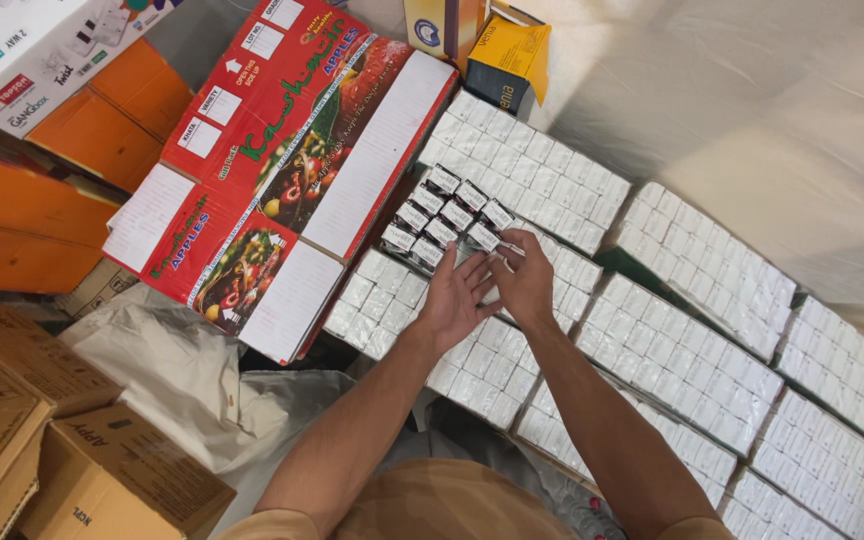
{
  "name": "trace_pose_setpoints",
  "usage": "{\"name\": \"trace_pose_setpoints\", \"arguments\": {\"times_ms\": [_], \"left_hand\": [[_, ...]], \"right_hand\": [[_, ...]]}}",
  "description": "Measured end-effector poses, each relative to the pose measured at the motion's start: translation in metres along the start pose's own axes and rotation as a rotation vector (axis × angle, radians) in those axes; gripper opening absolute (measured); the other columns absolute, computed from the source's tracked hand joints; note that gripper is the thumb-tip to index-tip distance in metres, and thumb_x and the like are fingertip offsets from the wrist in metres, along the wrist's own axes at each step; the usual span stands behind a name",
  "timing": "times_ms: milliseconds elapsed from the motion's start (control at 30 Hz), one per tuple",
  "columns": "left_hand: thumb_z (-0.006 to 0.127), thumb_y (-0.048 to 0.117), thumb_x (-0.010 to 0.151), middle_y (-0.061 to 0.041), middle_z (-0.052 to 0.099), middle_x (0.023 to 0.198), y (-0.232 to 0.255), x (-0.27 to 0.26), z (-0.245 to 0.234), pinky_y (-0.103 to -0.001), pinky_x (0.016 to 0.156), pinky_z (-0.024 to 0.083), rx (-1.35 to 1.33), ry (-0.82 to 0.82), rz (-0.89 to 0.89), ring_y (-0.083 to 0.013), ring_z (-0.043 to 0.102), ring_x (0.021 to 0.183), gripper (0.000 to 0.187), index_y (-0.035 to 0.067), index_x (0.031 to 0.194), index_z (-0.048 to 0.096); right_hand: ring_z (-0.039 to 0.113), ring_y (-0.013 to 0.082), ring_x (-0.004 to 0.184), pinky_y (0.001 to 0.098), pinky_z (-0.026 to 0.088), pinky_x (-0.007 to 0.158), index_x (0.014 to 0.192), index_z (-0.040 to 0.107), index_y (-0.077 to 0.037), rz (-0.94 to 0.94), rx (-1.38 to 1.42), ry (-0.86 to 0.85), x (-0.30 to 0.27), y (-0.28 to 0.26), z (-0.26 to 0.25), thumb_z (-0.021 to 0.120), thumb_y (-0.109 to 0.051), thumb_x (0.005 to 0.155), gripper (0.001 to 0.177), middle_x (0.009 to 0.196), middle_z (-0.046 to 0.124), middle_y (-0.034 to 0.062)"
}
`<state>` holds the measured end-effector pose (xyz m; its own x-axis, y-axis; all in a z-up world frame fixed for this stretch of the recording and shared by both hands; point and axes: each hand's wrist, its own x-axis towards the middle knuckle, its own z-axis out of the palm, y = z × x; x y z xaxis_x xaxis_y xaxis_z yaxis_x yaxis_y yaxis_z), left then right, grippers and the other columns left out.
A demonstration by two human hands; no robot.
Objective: The person repeatedly picks small black-and-white boxes from a pile and places them in neat rows on a stack of white-wrapped packages. The person handles the boxes one at a time, arranging them in a grid pattern on top of the larger packages.
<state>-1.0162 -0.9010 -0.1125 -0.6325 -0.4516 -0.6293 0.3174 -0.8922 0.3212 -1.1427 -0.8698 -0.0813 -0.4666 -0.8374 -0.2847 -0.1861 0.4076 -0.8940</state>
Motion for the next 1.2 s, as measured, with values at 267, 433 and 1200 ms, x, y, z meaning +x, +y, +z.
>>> {"name": "trace_pose_setpoints", "arguments": {"times_ms": [267, 433, 1200], "left_hand": [[0.039, 0.073, 0.099, -0.001, 0.04, 0.162, 0.001, 0.003, -0.006, -0.052, 0.113, 0.043, 0.054, 0.002, -0.031, -0.0271, 0.042, 0.146, 0.08, 0.026, 0.162, 0.022], [0.048, 0.048, 0.103, -0.002, 0.063, 0.141, 0.009, -0.012, 0.004, -0.041, 0.1, 0.05, 0.402, 0.052, 0.003, -0.0245, 0.063, 0.127, 0.049, 0.026, 0.147, 0.049], [0.053, 0.023, 0.104, -0.032, 0.041, 0.151, 0.019, -0.248, -0.053, -0.063, 0.109, 0.044, 0.847, 0.355, 0.824, -0.0551, 0.042, 0.137, 0.05, -0.001, 0.148, 0.045]], "right_hand": [[0.061, 0.0319, 0.128, 0.0416, 0.048, 0.111, 0.127, 0.056, -0.004, 0.157, 0.367, 0.049, -0.008, -0.016, 0.005, 0.063, 0.002, 0.086, 0.042, 0.135, 0.057, 0.0222], [0.067, 0.0252, 0.117, 0.0384, 0.053, 0.099, 0.124, 0.062, -0.013, 0.162, 0.268, 0.023, 0.01, 0.016, -0.005, 0.068, -0.012, 0.09, 0.034, 0.129, 0.065, 0.0154], [0.051, 0.0312, 0.139, 0.0472, 0.042, 0.108, 0.146, 0.055, -0.012, -0.184, 0.088, -0.916, -0.083, -0.101, 0.071, 0.057, -0.033, 0.103, 0.048, 0.142, 0.062, 0.015]]}}
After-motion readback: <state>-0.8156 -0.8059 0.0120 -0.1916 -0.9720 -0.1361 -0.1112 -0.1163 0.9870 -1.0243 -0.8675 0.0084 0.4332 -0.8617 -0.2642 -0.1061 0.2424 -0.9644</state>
